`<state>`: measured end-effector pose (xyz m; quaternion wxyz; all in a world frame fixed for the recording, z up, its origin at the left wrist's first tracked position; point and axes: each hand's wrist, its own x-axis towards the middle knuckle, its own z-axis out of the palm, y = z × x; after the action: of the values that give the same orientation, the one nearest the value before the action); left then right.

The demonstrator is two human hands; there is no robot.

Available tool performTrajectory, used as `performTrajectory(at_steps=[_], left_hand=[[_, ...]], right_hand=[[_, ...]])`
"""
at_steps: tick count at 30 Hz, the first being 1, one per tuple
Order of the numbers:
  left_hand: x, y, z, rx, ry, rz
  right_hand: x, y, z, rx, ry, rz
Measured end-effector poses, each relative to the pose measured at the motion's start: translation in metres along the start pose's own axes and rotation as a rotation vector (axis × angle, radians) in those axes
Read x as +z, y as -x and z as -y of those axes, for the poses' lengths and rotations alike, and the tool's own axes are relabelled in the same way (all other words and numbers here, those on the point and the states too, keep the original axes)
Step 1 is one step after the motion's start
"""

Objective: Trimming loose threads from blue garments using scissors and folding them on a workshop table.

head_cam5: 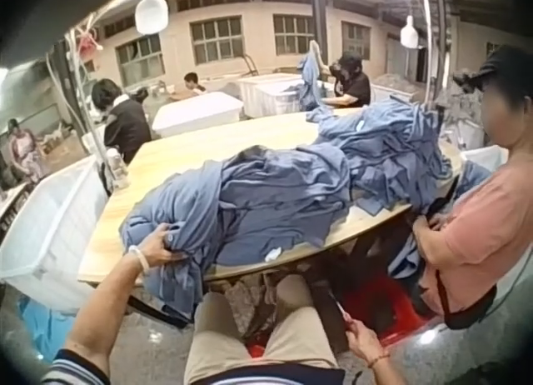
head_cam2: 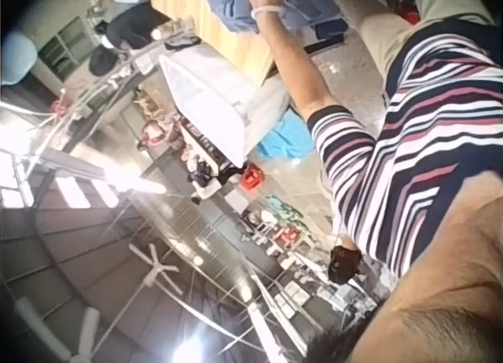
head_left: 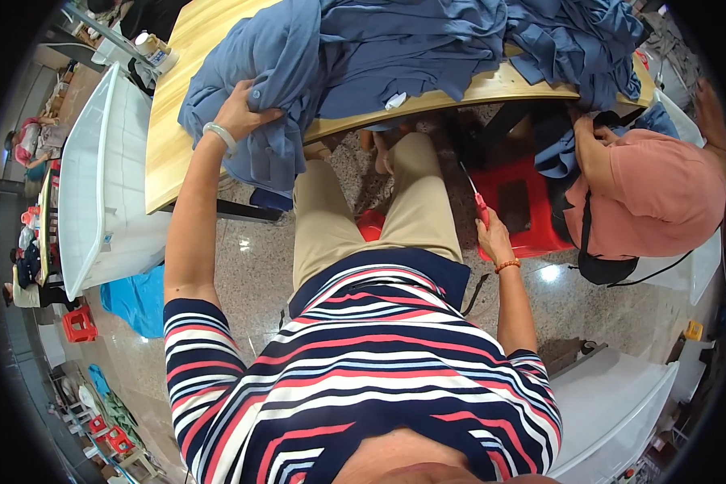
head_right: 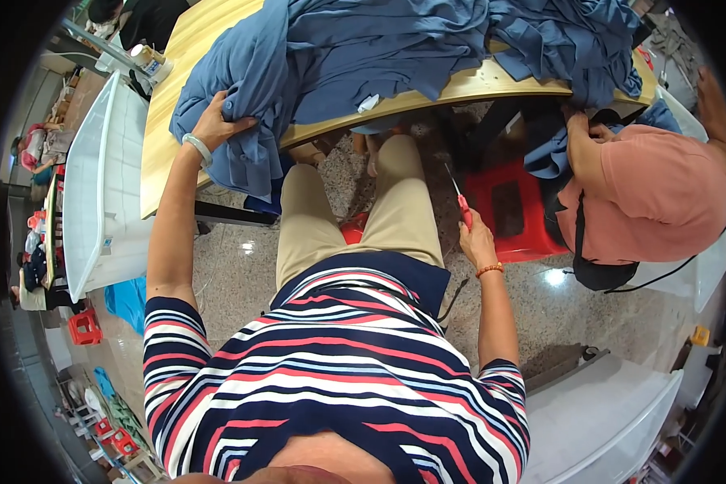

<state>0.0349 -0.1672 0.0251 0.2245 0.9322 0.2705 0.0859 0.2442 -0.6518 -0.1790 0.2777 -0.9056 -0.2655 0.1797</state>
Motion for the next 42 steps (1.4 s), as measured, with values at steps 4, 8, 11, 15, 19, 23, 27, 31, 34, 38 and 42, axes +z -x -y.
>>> performTrajectory(at_steps=[4,8,11,15,19,23,27,31,34,38,42], left_hand=[[0.002,-0.001,0.002,0.001,-0.010,-0.031],[0.004,-0.001,0.002,-0.023,-0.004,-0.047],[0.006,0.000,0.003,-0.074,0.070,-0.044],[0.008,0.001,0.001,-0.082,0.114,-0.030],[0.011,0.003,0.004,-0.044,0.081,-0.035],[0.013,-0.005,0.008,-0.064,0.144,-0.039],[0.010,-0.015,0.011,-0.039,0.175,-0.072],[-0.012,0.010,-0.013,-0.195,-0.074,-0.138],[0.004,0.005,-0.012,-0.184,-0.068,-0.078],[0.026,0.011,0.000,0.003,0.037,-0.158],[0.036,0.014,0.008,0.014,0.104,-0.183]], right_hand=[[-0.002,0.001,-0.002,0.017,-0.010,0.053],[-0.005,-0.013,0.005,-0.031,0.001,0.060],[-0.006,-0.022,0.013,-0.066,0.001,0.078],[-0.002,-0.024,0.014,-0.115,-0.011,0.066],[-0.006,-0.017,0.018,-0.076,-0.035,0.107],[-0.009,-0.017,0.024,-0.092,-0.062,0.079],[-0.002,-0.029,0.025,-0.146,-0.087,0.082],[0.012,-0.035,0.033,-0.276,-0.144,0.100],[0.001,-0.033,0.031,-0.095,-0.057,0.185],[-0.008,-0.034,0.034,-0.221,0.031,0.120],[-0.006,-0.037,0.049,-0.340,0.196,0.149]])
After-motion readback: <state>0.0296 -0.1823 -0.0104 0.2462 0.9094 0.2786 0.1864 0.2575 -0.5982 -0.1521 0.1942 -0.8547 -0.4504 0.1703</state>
